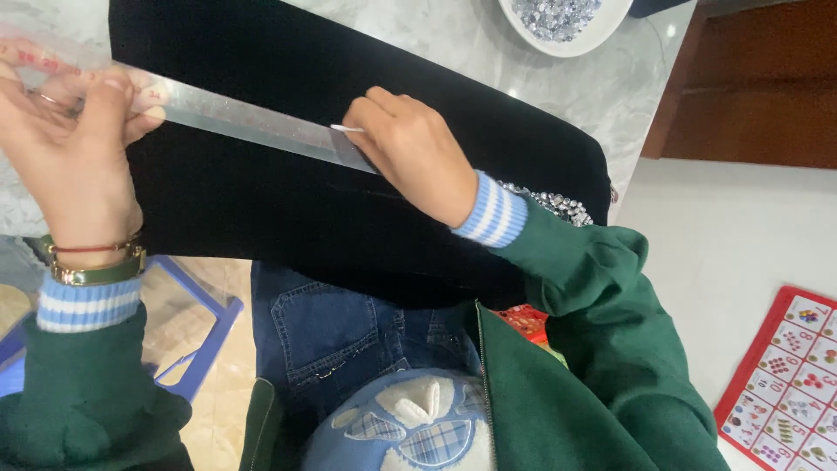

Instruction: The person sews clear rhinestones onto a black piece of clothing using a needle and thread. They then use tweezers to adjust the stones and a ruler to measure the placement of the decoration on the fabric.

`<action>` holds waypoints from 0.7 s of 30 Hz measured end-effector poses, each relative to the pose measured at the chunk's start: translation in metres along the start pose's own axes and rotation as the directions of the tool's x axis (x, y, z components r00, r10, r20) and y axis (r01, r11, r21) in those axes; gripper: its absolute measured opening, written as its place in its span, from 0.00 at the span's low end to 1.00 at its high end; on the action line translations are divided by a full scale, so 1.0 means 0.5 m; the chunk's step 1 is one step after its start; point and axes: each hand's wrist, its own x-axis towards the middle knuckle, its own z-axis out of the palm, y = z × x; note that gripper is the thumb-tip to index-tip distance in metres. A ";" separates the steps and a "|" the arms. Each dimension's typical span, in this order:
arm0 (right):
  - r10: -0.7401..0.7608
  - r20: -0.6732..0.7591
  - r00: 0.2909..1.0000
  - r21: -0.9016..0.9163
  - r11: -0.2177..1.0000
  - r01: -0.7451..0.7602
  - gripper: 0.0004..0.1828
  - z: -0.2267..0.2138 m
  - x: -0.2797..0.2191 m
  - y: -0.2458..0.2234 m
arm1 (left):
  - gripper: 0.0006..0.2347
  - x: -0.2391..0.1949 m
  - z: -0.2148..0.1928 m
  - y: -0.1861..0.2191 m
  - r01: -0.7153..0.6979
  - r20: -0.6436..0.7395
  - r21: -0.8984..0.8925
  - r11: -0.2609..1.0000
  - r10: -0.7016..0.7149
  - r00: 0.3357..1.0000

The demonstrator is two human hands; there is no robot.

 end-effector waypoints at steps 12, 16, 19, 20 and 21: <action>0.116 -0.004 0.993 -0.177 0.978 -0.115 0.06 -0.208 -0.118 -0.031 | 0.05 -0.019 -0.016 0.042 0.433 -0.067 -0.080 0.898 -0.438 0.897; 0.252 -0.019 0.968 -0.110 0.961 -0.253 0.05 -0.211 -0.172 -0.003 | 0.09 -0.073 -0.072 0.022 0.524 0.012 -0.040 0.851 -0.523 0.852; 0.304 -0.015 0.952 -0.095 0.948 -0.304 0.04 -0.199 -0.185 0.005 | 0.07 -0.088 -0.102 -0.001 0.570 -0.020 -0.112 0.814 -0.575 0.818; 0.314 -0.017 0.949 -0.083 0.946 -0.314 0.03 -0.194 -0.188 0.005 | 0.05 -0.091 -0.109 -0.008 0.584 -0.025 -0.149 0.798 -0.593 0.805; 0.313 -0.018 0.950 -0.083 0.946 -0.313 0.03 -0.191 -0.181 0.002 | 0.05 -0.091 -0.106 -0.006 0.582 -0.026 -0.149 0.799 -0.592 0.806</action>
